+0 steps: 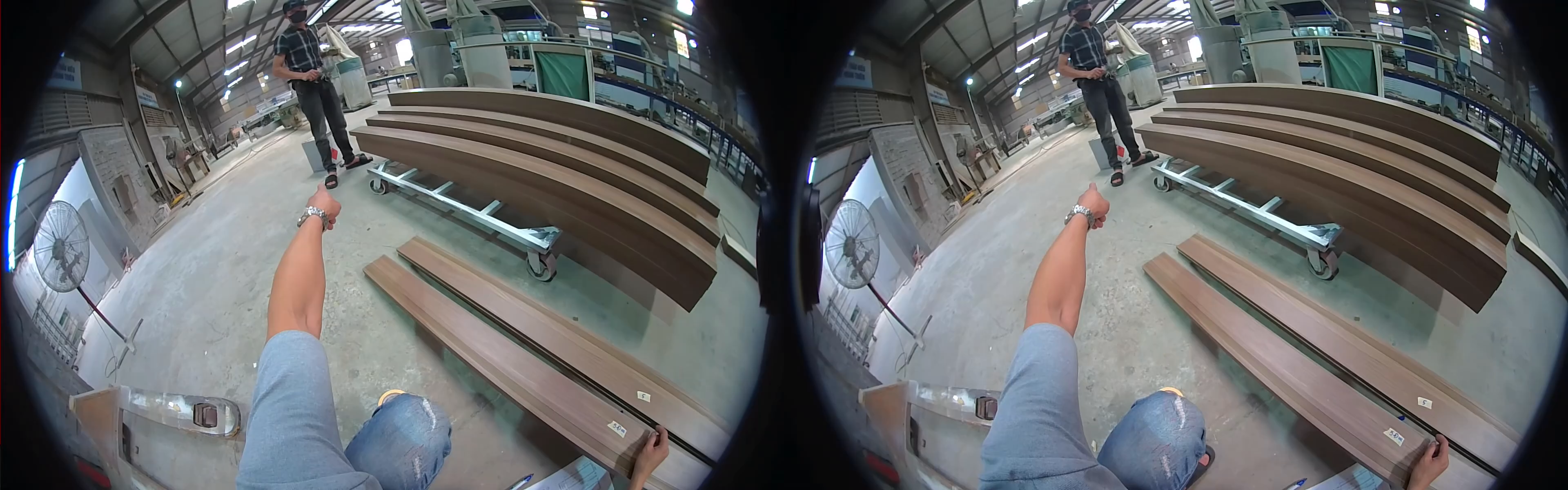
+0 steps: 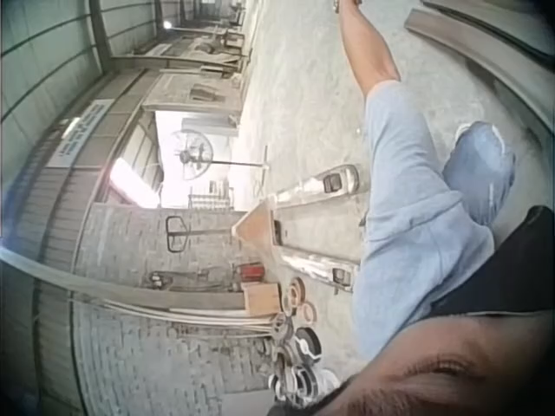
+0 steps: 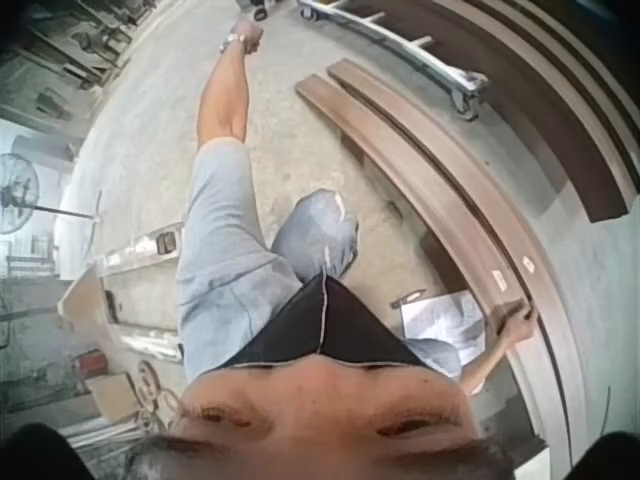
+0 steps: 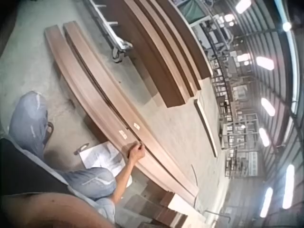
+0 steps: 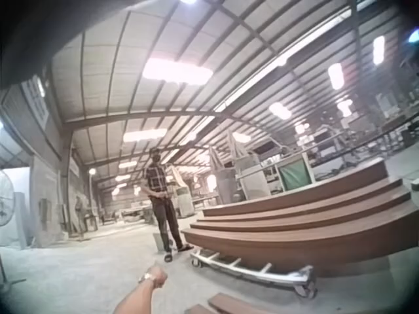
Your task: Marking and applying labels to wooden boards on a factory floor using tape and a marker.
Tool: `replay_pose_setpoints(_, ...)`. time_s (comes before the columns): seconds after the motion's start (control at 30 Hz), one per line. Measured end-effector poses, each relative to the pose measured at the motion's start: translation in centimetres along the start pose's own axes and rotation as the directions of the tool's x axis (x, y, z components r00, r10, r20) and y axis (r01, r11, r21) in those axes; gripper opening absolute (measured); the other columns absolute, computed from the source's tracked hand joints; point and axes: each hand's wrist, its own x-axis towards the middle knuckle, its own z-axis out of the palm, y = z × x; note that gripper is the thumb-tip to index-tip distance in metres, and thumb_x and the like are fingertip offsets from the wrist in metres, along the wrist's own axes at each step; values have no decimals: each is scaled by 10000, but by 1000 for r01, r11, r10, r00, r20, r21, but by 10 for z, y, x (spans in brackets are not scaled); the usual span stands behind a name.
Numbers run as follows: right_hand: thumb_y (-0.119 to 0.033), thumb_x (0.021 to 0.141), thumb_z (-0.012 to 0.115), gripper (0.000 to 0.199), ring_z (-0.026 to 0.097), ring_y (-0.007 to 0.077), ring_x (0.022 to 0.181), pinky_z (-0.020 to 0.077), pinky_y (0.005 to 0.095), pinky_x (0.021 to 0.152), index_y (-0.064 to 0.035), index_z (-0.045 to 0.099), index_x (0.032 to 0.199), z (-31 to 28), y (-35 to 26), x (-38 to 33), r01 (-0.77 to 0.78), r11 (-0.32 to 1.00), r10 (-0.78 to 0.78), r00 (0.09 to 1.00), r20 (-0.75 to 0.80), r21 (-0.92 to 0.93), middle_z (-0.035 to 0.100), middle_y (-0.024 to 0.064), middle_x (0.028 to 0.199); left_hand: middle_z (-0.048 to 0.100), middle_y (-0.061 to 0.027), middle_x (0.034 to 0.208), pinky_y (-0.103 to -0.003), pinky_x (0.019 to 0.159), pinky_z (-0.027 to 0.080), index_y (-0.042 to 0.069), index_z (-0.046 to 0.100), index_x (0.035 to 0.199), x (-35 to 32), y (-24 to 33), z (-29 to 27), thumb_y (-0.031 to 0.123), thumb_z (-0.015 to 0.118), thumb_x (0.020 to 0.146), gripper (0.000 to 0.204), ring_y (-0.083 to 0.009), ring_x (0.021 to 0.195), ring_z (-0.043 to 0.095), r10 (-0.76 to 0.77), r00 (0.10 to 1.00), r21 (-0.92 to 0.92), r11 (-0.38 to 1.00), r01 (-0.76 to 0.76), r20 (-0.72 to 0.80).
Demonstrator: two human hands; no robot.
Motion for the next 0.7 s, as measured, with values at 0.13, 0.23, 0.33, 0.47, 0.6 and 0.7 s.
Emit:
replay_pose_setpoints(0.13, -51, 946, 568, 173, 540, 161, 703, 450, 315, 657, 30, 656, 1072, 1, -20, -6, -34, 999, 34, 999, -8, -13, 624, 92, 795, 717, -176, 856, -402, 548, 570, 17, 190, 1555, 0, 0, 18, 93, 506, 870, 758, -281, 654, 707, 67, 997, 100, 993, -63, -39)
replay_pose_setpoints(0.23, -44, 947, 564, 178, 544, 160, 707, 454, 305, 665, 31, 654, 1081, -9, -20, -9, -6, 1000, 5, 999, -49, -25, 621, 96, 791, 720, -236, 1050, -430, 912, 542, -38, 214, 1538, 1, 6, 42, 164, 594, 820, 837, -358, 981, 707, 125, 992, 200, 972, -125, 11)
replay_pose_setpoints(0.33, -45, 949, 561, 182, 553, 170, 721, 464, 307, 685, 30, 652, 1088, 5, -14, -9, -42, 999, 42, 999, 1, 30, 629, 112, 806, 717, -242, 1053, -440, 894, 549, -33, 297, 1502, 14, -18, 42, 176, 587, 825, 765, -374, 996, 702, 178, 981, 293, 944, -149, -75)
replay_pose_setpoints(0.47, -38, 942, 555, 193, 579, 177, 757, 479, 307, 717, 38, 643, 1096, 0, 0, -5, -33, 998, 33, 999, -16, 52, 628, 101, 834, 704, -265, 1078, -485, 908, 541, -15, 443, 1382, -9, -1, 82, 222, 582, 824, 622, -400, 1019, 688, 294, 954, 301, 905, -299, 64)
replay_pose_setpoints(0.6, -27, 928, 546, 191, 562, 155, 700, 475, 294, 648, 34, 639, 1083, -8, 29, 14, 169, 977, -175, 984, -32, -127, 587, 66, 783, 715, -253, 1013, -501, 851, 557, 33, 497, 1361, -47, 77, 111, 235, 611, 813, 596, -411, 958, 693, 410, 897, 302, 845, -443, 168)
replay_pose_setpoints(0.7, -6, 907, 538, 168, 487, 113, 539, 421, 278, 490, 9, 639, 1041, -16, -42, 47, -118, 988, 89, 964, 252, 103, 512, 29, 674, 719, -233, 978, -512, 811, 561, 56, 586, 1261, -48, 115, 95, 252, 613, 836, 469, -416, 930, 691, 610, 760, 336, 683, -648, 225)
